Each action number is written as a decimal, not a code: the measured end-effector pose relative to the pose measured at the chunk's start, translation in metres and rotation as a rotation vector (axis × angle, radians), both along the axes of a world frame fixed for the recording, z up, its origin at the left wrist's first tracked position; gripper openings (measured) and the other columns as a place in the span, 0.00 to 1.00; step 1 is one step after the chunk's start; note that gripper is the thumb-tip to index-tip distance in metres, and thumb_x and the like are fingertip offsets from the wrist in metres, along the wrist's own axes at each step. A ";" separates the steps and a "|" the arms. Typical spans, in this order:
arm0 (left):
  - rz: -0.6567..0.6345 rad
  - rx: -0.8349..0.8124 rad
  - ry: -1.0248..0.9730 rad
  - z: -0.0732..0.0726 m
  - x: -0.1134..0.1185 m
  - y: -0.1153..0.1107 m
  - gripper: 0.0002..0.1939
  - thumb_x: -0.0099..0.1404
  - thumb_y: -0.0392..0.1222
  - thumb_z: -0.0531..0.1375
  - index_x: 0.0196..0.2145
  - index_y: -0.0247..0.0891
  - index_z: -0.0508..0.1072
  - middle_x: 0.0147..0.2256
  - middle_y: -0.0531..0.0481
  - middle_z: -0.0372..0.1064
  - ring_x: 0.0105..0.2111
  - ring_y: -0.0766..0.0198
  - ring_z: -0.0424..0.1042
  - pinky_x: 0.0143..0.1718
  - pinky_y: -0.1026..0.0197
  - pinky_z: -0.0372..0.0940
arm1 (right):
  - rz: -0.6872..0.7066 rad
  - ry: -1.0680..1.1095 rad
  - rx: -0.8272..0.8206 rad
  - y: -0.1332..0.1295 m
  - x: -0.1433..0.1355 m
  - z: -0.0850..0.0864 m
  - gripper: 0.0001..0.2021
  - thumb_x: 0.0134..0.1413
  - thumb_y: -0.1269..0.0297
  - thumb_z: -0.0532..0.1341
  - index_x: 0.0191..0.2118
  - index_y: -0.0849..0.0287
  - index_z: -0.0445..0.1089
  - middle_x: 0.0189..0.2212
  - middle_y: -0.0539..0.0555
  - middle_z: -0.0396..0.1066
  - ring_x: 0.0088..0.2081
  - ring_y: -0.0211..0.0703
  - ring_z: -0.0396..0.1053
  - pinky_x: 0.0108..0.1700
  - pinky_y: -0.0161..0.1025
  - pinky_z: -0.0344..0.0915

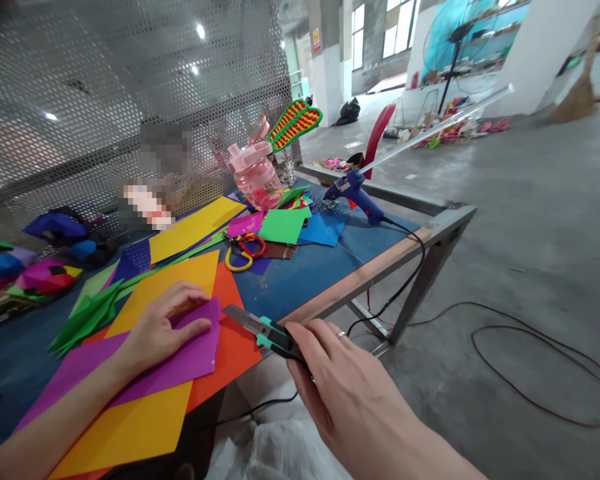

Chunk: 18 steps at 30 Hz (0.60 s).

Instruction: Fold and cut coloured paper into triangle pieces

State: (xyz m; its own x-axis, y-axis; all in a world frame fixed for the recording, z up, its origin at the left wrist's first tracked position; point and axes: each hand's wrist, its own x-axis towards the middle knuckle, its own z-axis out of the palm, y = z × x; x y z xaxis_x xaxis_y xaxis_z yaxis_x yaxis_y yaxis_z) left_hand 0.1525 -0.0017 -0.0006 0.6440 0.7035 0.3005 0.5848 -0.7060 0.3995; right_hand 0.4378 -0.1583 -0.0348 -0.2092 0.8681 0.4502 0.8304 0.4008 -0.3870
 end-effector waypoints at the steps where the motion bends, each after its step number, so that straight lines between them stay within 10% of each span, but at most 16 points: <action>1: 0.001 -0.005 -0.015 -0.001 0.000 0.000 0.12 0.67 0.48 0.65 0.43 0.42 0.69 0.42 0.50 0.69 0.44 0.58 0.71 0.47 0.57 0.66 | -0.001 -0.003 0.004 0.000 0.000 0.000 0.15 0.71 0.65 0.49 0.58 0.58 0.61 0.48 0.60 0.72 0.45 0.50 0.75 0.43 0.47 0.77; 18: -0.169 0.484 -0.163 -0.002 -0.013 -0.015 0.13 0.67 0.24 0.55 0.42 0.43 0.65 0.35 0.52 0.73 0.35 0.63 0.75 0.39 0.61 0.69 | -0.021 0.042 0.070 0.007 -0.006 0.007 0.18 0.70 0.64 0.51 0.62 0.58 0.57 0.49 0.61 0.71 0.48 0.52 0.74 0.46 0.48 0.75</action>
